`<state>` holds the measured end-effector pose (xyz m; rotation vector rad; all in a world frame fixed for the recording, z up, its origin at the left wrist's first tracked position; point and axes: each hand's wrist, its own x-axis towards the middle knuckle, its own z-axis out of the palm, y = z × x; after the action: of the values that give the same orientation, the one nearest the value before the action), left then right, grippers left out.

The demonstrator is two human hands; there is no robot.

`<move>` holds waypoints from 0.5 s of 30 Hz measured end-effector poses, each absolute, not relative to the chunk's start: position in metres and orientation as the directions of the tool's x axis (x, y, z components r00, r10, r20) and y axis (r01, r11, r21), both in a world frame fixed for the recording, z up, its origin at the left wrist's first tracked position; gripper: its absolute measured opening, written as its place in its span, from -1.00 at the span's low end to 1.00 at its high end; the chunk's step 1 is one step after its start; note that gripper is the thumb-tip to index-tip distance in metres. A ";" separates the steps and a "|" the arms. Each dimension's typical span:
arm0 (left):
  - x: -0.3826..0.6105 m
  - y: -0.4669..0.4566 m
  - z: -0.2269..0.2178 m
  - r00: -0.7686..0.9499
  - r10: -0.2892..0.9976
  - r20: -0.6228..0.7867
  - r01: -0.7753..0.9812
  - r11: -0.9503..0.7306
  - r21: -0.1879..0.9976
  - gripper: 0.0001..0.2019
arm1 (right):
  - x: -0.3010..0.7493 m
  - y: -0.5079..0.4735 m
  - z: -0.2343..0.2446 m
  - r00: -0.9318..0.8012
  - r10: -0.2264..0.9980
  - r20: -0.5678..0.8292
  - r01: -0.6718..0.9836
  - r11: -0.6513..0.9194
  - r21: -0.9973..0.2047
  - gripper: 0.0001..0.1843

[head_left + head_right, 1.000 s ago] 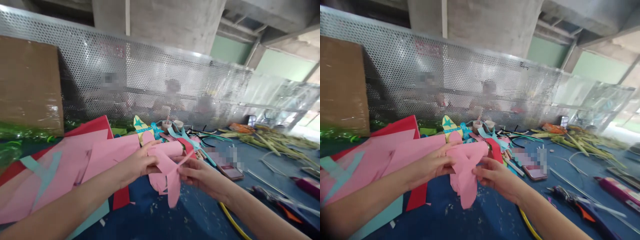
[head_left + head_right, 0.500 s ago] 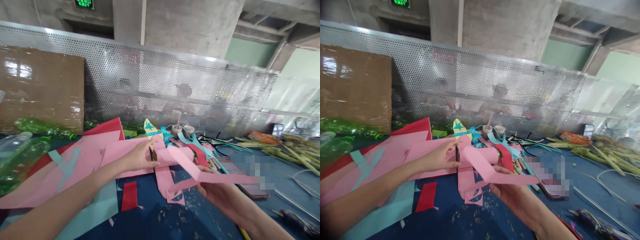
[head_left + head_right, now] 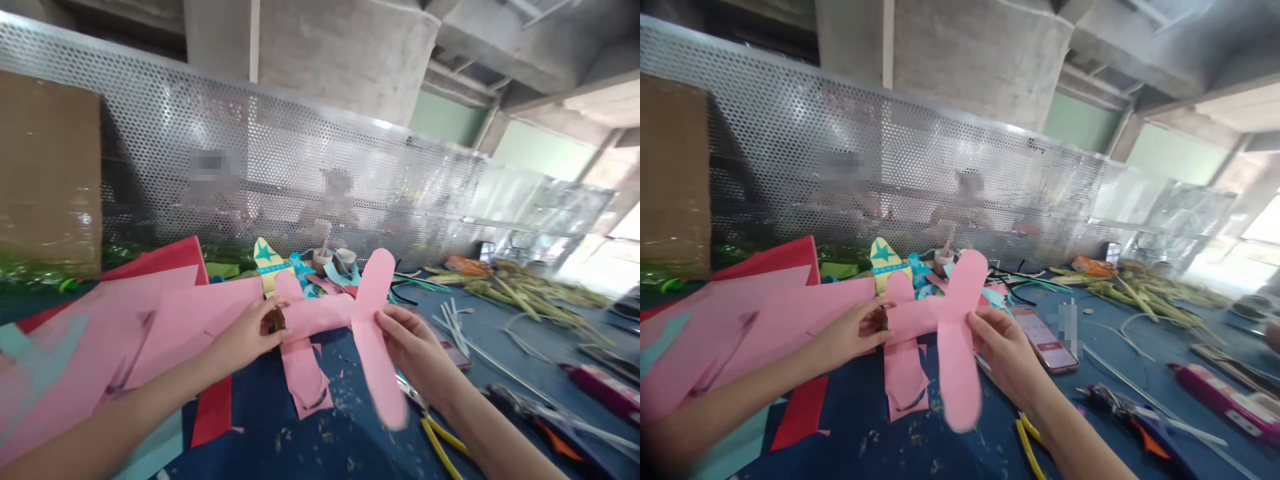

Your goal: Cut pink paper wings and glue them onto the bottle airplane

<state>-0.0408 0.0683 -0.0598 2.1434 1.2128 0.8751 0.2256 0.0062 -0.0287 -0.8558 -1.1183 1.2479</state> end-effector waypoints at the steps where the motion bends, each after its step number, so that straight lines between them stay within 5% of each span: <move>1: -0.040 0.067 -0.060 0.401 0.873 0.277 0.532 -0.468 0.706 -0.58 | 0.225 0.009 -0.026 -0.027 0.982 0.189 -0.280 0.174 -0.944 -0.76; 15: -0.037 0.060 -0.059 0.370 0.876 0.309 0.544 -0.474 0.693 -0.51 | 0.183 0.080 -0.043 -0.346 0.879 0.328 0.168 0.402 -0.900 -0.69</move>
<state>-0.0367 0.0600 -0.0591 2.1536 1.2253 0.9175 0.1834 0.0803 -0.0435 -0.9126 -1.7725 1.0076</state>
